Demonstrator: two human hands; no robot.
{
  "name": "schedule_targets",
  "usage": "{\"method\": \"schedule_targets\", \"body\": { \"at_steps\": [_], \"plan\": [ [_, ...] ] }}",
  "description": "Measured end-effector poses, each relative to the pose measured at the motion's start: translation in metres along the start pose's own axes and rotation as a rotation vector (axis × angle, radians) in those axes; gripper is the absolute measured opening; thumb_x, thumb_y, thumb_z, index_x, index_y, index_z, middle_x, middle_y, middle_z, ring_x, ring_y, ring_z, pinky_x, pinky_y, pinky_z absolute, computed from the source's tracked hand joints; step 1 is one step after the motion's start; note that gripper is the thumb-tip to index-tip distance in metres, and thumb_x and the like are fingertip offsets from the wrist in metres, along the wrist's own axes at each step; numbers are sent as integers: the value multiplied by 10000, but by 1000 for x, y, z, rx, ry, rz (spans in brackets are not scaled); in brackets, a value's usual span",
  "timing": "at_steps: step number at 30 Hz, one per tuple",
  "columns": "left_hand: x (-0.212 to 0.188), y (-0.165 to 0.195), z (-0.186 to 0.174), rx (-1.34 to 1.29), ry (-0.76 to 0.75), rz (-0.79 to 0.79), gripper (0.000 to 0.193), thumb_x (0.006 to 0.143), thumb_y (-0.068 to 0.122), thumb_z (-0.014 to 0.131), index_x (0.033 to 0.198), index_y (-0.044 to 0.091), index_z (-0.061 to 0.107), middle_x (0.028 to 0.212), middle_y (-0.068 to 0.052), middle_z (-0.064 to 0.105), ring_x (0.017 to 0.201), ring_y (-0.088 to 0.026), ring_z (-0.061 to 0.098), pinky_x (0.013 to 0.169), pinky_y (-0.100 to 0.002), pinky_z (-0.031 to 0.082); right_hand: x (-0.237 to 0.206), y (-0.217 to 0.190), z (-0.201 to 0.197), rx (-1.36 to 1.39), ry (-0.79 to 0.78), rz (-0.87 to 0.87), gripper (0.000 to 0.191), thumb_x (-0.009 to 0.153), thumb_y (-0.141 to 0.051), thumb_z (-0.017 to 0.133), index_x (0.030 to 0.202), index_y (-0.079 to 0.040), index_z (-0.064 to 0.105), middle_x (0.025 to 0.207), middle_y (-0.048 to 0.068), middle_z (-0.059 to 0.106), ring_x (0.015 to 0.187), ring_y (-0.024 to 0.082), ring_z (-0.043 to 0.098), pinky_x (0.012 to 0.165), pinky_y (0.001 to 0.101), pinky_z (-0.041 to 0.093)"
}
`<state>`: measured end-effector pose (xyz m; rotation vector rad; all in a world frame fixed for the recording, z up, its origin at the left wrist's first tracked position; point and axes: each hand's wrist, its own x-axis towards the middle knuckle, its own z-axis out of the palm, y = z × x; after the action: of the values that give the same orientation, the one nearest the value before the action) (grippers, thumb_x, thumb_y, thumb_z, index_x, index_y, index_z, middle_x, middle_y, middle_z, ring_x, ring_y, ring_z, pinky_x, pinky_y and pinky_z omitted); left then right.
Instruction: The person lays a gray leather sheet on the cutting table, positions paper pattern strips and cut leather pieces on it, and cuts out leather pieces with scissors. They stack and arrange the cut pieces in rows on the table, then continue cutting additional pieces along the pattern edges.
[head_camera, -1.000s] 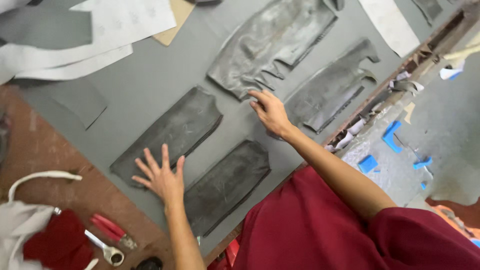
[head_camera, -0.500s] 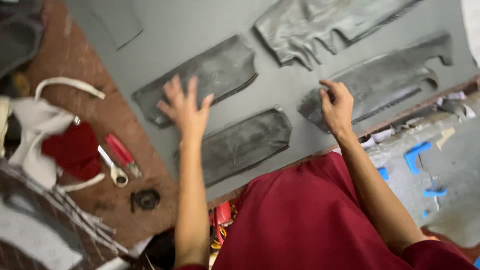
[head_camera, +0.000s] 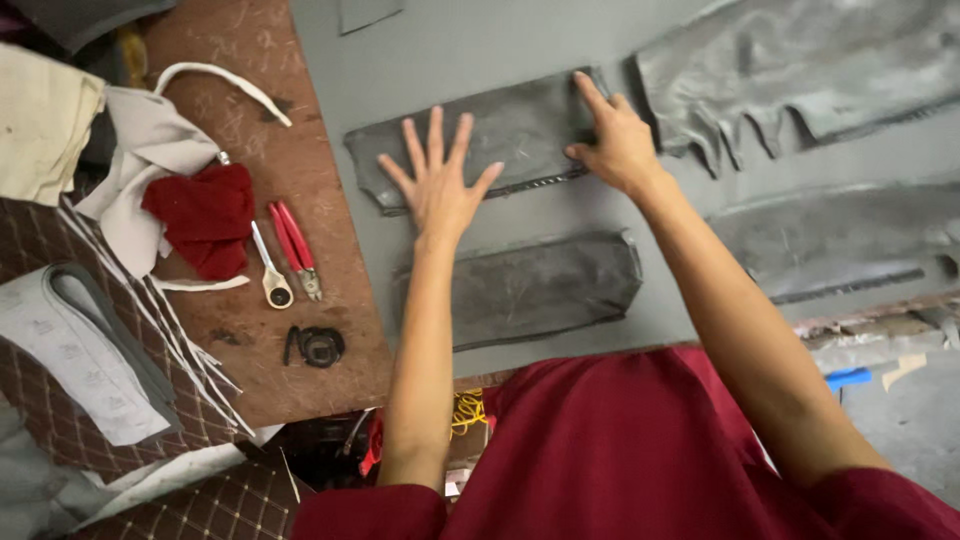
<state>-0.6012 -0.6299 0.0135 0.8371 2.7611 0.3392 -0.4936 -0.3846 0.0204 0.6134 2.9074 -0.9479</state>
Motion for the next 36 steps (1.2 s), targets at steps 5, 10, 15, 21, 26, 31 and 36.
{"method": "schedule_targets", "body": {
  "at_steps": [5, 10, 15, 21, 26, 31, 36],
  "plan": [
    [3, -52, 1, 17, -27, -48, 779, 972, 673, 570, 1611, 273, 375, 1689, -65, 179, 1557, -356, 66, 1145, -792, -29, 1, 9, 5, 0, -89, 42, 1117, 753, -219, 959, 1661, -274, 310, 1090, 143, 595, 947, 349, 634, 858, 475, 532],
    [-2, -100, -1, -152, 191, -112, 492, 1069, 408, 622, 1532, 252, 565, 1704, -66, 292, 1594, -314, 202, 1249, -705, 78, 2, 7, 7, 24, -98, 68, 1182, 673, -229, 987, 1641, -256, 311, 1095, 154, 575, 921, 337, 631, 852, 469, 533],
    [-17, -140, 1, -223, 286, -189, 430, 1044, 249, 706, 1461, 166, 642, 1624, -105, 392, 1535, -361, 316, 1245, -607, 203, 1, -3, 13, -9, -79, 24, 1208, 662, -207, 1000, 1650, -201, 305, 1098, 167, 583, 949, 371, 620, 845, 476, 521],
    [-25, -156, -7, -438, 578, -273, 364, 998, 89, 685, 1361, 73, 677, 1449, -156, 600, 1389, -368, 527, 1177, -453, 420, -1, -17, 16, 15, -114, 29, 1151, 682, -170, 983, 1638, -198, 343, 1046, 151, 597, 925, 348, 622, 847, 470, 516],
    [-44, -141, -8, -663, 356, -615, 332, 968, 250, 721, 1260, 95, 695, 991, -58, 731, 941, -226, 697, 853, -359, 554, -2, -28, 18, 77, -104, 37, 1094, 715, -168, 965, 1631, -197, 367, 1052, 149, 589, 929, 313, 636, 874, 444, 529],
    [-48, -121, 11, -490, 479, -432, 458, 870, 213, 857, 1275, 72, 697, 909, -59, 703, 800, -225, 616, 764, -388, 524, -6, -28, 18, 98, -29, -81, 929, 768, -94, 929, 1574, -132, 469, 1015, 144, 557, 886, 318, 586, 819, 434, 514],
    [-44, -124, 15, -523, 459, -499, 482, 819, 177, 870, 1264, 89, 708, 892, -56, 693, 790, -222, 606, 764, -391, 518, -19, -8, 5, 115, 184, -59, 607, 907, -2, 810, 1474, -104, 615, 965, 119, 527, 844, 290, 558, 788, 407, 497]
  ]
}}
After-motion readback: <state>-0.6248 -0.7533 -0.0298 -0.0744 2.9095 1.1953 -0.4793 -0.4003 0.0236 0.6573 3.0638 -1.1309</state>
